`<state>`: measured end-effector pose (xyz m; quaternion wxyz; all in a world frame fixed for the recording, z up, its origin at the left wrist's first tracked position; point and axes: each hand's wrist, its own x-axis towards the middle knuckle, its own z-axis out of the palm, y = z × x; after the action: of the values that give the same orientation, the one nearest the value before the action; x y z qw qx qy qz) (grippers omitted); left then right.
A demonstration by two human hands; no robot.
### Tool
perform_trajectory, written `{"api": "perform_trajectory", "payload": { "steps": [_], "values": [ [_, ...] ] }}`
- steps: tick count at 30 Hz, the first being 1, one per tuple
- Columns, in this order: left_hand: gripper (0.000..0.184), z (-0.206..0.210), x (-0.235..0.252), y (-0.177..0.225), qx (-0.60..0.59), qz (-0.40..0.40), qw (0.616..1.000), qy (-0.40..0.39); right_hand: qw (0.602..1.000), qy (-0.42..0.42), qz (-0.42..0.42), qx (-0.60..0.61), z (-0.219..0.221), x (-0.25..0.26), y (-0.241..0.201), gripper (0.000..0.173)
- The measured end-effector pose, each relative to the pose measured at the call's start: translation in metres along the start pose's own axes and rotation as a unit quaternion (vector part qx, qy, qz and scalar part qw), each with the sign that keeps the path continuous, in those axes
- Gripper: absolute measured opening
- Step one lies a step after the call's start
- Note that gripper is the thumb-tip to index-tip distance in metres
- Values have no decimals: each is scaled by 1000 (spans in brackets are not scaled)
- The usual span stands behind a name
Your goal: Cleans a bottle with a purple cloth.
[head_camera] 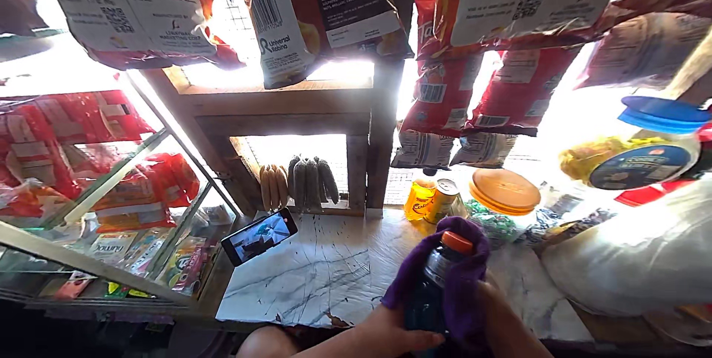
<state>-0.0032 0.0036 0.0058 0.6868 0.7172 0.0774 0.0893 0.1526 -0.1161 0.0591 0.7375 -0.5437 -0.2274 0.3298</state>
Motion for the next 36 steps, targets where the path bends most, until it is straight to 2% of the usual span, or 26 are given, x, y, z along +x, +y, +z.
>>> {"api": "perform_trajectory", "payload": {
  "steps": [2, 4, 6, 9, 12, 15, 18, 21, 24, 26, 29, 31, 33, 35, 36],
  "values": [
    [71, -3, 0, 4, 65, -48, 996, 43, 998, -24, 35, -53, 12, -3, 0, 34],
    [69, -8, 4, 1, 85, -23, 992, 86, 993, -53, 68, -75, 21, -7, 7, 30],
    [68, -13, 6, 2, 91, -34, 989, 108, 992, -71, 72, -80, 25, -7, 19, 31],
    [67, -17, 7, 9, 150, -76, 983, 75, 995, -35, 83, -51, 25, -4, 25, 28],
    [74, -16, 5, 17, 213, -95, 972, 40, 996, 17, 76, -36, 22, -3, 18, 37],
    [76, -11, 2, 20, 249, -83, 965, 29, 999, 20, 26, -1, 13, 0, 13, 42],
    [76, -7, -1, 18, 280, -66, 958, 5, 999, 39, -11, 23, 2, 5, 0, 34],
    [73, -3, -3, 17, 251, -54, 966, -37, 999, 45, -16, 1, -9, 4, -7, 36],
    [76, -9, -3, 14, 145, -15, 985, -91, 998, 29, -26, 51, -17, -12, -5, 12],
    [78, -10, -2, 11, 46, 22, 990, -131, 994, 10, -32, 109, -29, -28, 1, 18],
    [79, -8, -4, 7, -40, 37, 982, -178, 989, 89, -29, 115, -18, -45, -8, 24],
    [67, -5, -4, -1, -50, 40, 982, -177, 990, 89, -24, 102, -14, -43, -11, 25],
    [62, -3, -2, -8, -31, 57, 985, -160, 996, 53, -26, 72, -14, -30, -14, 17],
    [62, -3, -3, -3, 35, 41, 992, -110, 998, 52, -27, 14, -6, -14, -17, 12],
    [65, -4, -3, 2, 88, 15, 993, -79, 997, 62, -34, -30, -2, -7, -14, 17]
  ]
}}
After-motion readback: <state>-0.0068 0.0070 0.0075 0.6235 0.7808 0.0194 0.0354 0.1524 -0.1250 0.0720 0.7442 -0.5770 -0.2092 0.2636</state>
